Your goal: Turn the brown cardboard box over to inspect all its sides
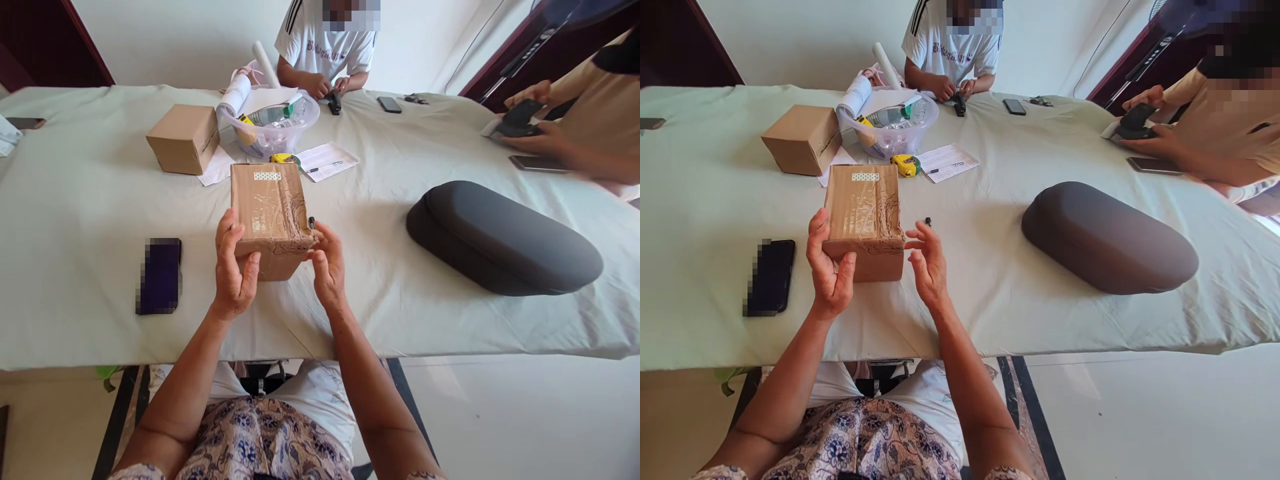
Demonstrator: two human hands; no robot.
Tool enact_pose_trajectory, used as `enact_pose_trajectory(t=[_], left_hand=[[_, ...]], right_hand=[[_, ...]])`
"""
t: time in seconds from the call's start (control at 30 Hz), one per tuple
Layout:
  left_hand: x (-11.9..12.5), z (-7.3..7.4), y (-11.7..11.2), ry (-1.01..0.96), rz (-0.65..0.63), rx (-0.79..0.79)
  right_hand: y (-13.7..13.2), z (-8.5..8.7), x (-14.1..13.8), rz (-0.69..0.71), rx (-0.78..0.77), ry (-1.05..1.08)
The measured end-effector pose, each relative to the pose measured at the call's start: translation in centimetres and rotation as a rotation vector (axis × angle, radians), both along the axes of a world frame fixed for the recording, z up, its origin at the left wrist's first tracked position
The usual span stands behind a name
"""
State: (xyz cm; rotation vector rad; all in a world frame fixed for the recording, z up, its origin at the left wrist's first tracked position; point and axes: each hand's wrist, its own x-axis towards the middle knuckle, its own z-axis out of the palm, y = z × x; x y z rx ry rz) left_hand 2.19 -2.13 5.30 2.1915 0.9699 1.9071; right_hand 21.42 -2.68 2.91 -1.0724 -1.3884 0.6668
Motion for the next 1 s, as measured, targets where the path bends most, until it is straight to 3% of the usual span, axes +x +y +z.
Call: enact_pose_trajectory(t=[0.1,0.23,0.6,0.77,1.0], left_hand=[[0.0,0.0,0.0,-0.001,-0.014,0.002],[0.1,-0.1,-0.1,0.001,-0.003,-0.007],[0.4,0.0,-0.3,-0.007,0.054,-0.039],[0.3,-0.1,-0.5,-0.016,0.036,-0.033],[0.2,0.1,-0.3,-0.001,0.043,-0.037]], right_hand=[[-0.3,1.4,-0.4,0.03,0.075,0.003],[-0.3,2.4,-1.4,-0.001,0.057,0.023],[-0.3,2.0,-3.4,-0.234,-0.001,0.044],[-0.4,2.2,-2.9,-0.183,0.031,0.021],[-0.2,2.4,-2.9,-0.176,-0.038,0.067]])
